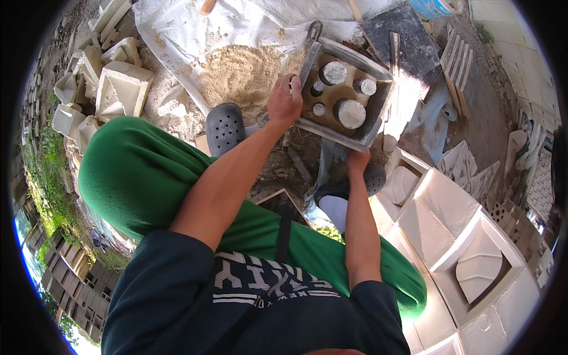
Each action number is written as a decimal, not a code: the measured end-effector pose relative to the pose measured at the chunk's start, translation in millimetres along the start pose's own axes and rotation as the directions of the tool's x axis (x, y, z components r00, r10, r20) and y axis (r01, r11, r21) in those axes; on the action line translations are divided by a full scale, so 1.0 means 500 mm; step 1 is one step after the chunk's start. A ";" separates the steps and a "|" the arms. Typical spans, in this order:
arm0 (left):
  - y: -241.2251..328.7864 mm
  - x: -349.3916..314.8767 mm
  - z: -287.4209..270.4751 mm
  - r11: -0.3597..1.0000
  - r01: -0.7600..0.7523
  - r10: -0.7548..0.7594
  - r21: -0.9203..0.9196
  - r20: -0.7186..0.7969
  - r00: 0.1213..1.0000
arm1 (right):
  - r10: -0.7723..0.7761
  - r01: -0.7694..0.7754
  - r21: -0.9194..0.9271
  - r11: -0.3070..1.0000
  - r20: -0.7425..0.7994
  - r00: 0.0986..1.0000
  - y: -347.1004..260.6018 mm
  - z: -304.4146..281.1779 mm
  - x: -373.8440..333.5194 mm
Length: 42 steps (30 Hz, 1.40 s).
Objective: The person cleans and separates components of a stone-molding frame by hand, then uses a small trowel to scrape and move sand into the frame before smoothing it.
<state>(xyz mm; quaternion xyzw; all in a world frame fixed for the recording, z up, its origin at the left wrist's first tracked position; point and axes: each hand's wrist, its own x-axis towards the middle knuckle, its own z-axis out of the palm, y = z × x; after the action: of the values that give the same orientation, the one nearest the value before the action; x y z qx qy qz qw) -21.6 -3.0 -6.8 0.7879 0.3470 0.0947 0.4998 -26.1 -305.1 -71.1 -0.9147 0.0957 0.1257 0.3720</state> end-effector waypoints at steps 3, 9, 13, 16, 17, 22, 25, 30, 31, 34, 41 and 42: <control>0.032 -0.009 0.015 0.958 -0.259 0.271 0.123 -0.096 0.958 | -0.049 0.048 -0.080 0.996 -0.017 0.999 -0.011 -0.012 -0.010; 0.030 -0.012 -0.018 0.734 -0.605 0.628 0.309 0.032 0.777 | 0.305 -0.294 -0.111 0.949 0.550 0.778 -0.132 -0.116 0.027; 0.090 -0.005 0.010 0.698 -0.694 0.688 0.177 0.104 0.718 | 0.315 -0.206 -0.318 0.925 0.342 0.885 -0.140 -0.272 0.122; 0.125 0.008 0.034 0.734 -0.648 0.626 0.203 0.169 0.762 | -0.104 0.007 -0.357 0.934 -0.253 0.962 -0.232 -0.261 0.151; 0.135 0.006 0.035 0.732 -0.648 0.627 0.210 0.166 0.761 | -0.028 -0.009 -0.154 0.988 -0.237 0.971 -0.318 -0.237 0.130; 0.195 -0.009 0.053 0.797 -0.386 0.202 0.464 0.398 0.895 | 0.075 0.067 -0.482 0.874 0.268 0.960 -0.488 -0.120 0.068; 0.181 0.006 0.065 0.793 -0.366 0.128 0.487 0.454 0.882 | 0.062 0.067 -0.428 0.901 0.281 0.958 -0.445 -0.059 0.096; 0.148 0.024 0.098 0.795 -0.372 0.174 0.479 0.407 0.897 | 0.104 0.019 -0.396 0.918 0.287 0.952 -0.439 -0.030 0.122; 0.152 0.024 0.108 0.796 -0.380 0.210 0.472 0.373 0.904 | 0.103 0.020 -0.401 0.916 0.283 0.954 -0.433 -0.029 0.129; 0.159 0.042 0.122 0.833 -0.350 0.192 0.427 0.370 0.909 | 0.127 -0.037 -0.361 0.932 0.228 0.965 -0.429 -0.050 0.141; 0.152 0.057 0.095 0.870 -0.307 0.140 0.387 0.402 0.905 | 0.064 0.000 -0.377 0.926 0.159 0.985 -0.451 -0.019 0.091; 0.160 0.057 0.098 0.867 -0.335 0.173 0.368 0.409 0.896 | 0.059 -0.001 -0.347 0.938 0.155 0.986 -0.453 -0.026 0.092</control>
<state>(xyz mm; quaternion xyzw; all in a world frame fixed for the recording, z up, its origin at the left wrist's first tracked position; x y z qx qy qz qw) 59.8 -40.9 32.2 0.9213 0.1521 -0.0649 0.3518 80.4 -158.3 72.8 -0.9508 0.0554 0.2207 0.2102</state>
